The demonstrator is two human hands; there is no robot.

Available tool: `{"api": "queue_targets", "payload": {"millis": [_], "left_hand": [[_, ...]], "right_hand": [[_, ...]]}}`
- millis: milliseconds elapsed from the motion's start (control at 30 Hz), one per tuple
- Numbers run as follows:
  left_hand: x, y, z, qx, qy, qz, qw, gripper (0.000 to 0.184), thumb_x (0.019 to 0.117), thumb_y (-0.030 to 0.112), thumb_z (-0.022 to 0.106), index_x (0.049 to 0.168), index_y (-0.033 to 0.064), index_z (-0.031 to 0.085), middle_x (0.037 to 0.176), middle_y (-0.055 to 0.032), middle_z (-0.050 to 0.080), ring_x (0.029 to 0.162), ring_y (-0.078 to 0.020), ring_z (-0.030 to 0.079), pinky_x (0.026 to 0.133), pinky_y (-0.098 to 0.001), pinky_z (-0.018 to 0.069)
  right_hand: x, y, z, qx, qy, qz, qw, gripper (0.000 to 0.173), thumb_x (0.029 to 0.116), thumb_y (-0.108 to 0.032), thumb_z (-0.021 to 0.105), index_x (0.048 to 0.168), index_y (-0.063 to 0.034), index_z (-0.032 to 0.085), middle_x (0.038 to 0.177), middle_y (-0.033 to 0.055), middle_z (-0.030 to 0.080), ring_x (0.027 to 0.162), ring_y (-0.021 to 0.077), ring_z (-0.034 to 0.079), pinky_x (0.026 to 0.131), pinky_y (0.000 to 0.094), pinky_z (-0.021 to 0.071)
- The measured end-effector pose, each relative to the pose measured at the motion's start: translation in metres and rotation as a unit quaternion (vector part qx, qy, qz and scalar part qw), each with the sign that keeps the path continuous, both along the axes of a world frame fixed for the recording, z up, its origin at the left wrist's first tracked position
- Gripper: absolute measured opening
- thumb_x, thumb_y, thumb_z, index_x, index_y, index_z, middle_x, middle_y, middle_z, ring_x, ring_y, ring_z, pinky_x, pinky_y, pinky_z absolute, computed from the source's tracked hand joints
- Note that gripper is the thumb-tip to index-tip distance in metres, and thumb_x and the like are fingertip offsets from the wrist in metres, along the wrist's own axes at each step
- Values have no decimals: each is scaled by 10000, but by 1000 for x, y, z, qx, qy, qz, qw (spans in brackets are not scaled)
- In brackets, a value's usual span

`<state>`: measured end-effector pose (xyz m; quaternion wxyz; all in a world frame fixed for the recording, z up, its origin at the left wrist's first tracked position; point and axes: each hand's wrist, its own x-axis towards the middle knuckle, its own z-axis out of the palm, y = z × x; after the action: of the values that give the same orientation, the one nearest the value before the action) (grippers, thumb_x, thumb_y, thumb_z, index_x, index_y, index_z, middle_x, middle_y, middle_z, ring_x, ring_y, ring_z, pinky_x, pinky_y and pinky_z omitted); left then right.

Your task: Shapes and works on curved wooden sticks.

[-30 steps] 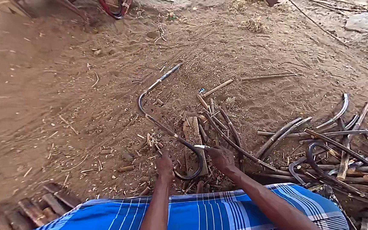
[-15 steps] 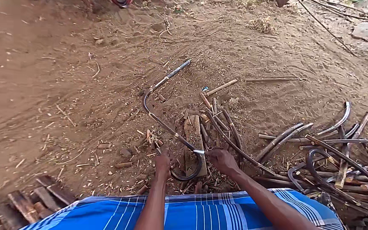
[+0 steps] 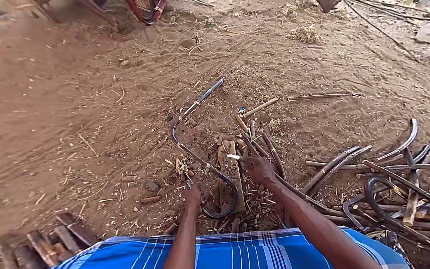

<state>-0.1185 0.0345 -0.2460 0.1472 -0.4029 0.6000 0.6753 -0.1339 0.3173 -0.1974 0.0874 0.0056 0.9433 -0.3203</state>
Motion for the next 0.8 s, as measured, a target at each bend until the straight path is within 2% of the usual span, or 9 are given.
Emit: {"api": "queue_targets", "payload": {"millis": [167,233,300,367,400,500,633,700,800], "left_hand": [[-2,-1,-9,-29,-27,-14,999,293,1083,302,449,867,106,443,558,9,344,403,-114,320,385,-267,329],[-3,-2,-12,-34,-39,-19,998,330,1092,312,430,824,119,429,543,17,343,396,-102,315,382,-254,322],[2,0,-16,-29,-44,-22,998,339,1092,309,427,803,132,419,536,24,329,394,-101,305,381,-255,317],[7,2,-18,-23,-38,-18,999,299,1086,286,440,838,118,426,535,22,323,388,-103,301,374,-259,317],[8,1,-17,-24,-37,-16,999,270,1090,286,442,886,109,427,546,20,321,388,-101,302,366,-255,315],[10,1,-15,-59,-51,-20,997,270,1090,297,464,959,61,482,588,-12,379,410,-118,339,379,-272,344],[9,-1,-21,-80,-57,-39,994,288,1087,312,467,1006,39,511,627,-30,420,437,-134,382,411,-292,381],[10,-2,-25,-77,-57,-47,994,295,1083,318,465,952,55,498,616,-25,412,433,-129,369,407,-288,372],[13,2,-25,-65,-54,-46,995,296,1085,320,449,923,74,480,606,-16,396,430,-129,355,400,-292,359]], "right_hand": [[57,20,-31,-18,-150,239,959,250,988,-370,643,1211,-343,752,1094,-25,757,1015,195,708,897,566,550],[52,17,-44,-10,-142,185,972,235,988,-387,636,1173,-325,767,1074,-5,761,1000,218,711,879,575,550],[30,7,-43,10,-83,32,996,291,1027,-401,548,1194,-275,750,1114,61,751,1029,299,710,860,612,543],[-6,1,-33,-32,-68,-93,993,292,1010,-405,594,1262,-354,731,1220,12,735,1119,266,690,925,609,531],[-18,0,-25,-52,-66,-86,993,286,1000,-395,617,1263,-374,728,1229,-3,732,1124,248,688,931,596,533],[-6,-1,-1,-64,-77,102,990,266,994,-334,653,1242,-341,748,1145,18,750,1055,229,705,924,586,551],[33,4,-4,88,-98,309,942,237,989,-302,615,1172,-346,760,1070,4,752,1011,252,699,858,584,536],[29,1,-17,113,-57,249,960,234,1004,-300,590,1169,-311,755,1082,37,750,999,281,705,845,586,542],[-8,-13,-6,114,-76,-7,991,299,1034,-314,526,1261,-305,721,1209,65,730,1076,318,698,864,593,546]]}}
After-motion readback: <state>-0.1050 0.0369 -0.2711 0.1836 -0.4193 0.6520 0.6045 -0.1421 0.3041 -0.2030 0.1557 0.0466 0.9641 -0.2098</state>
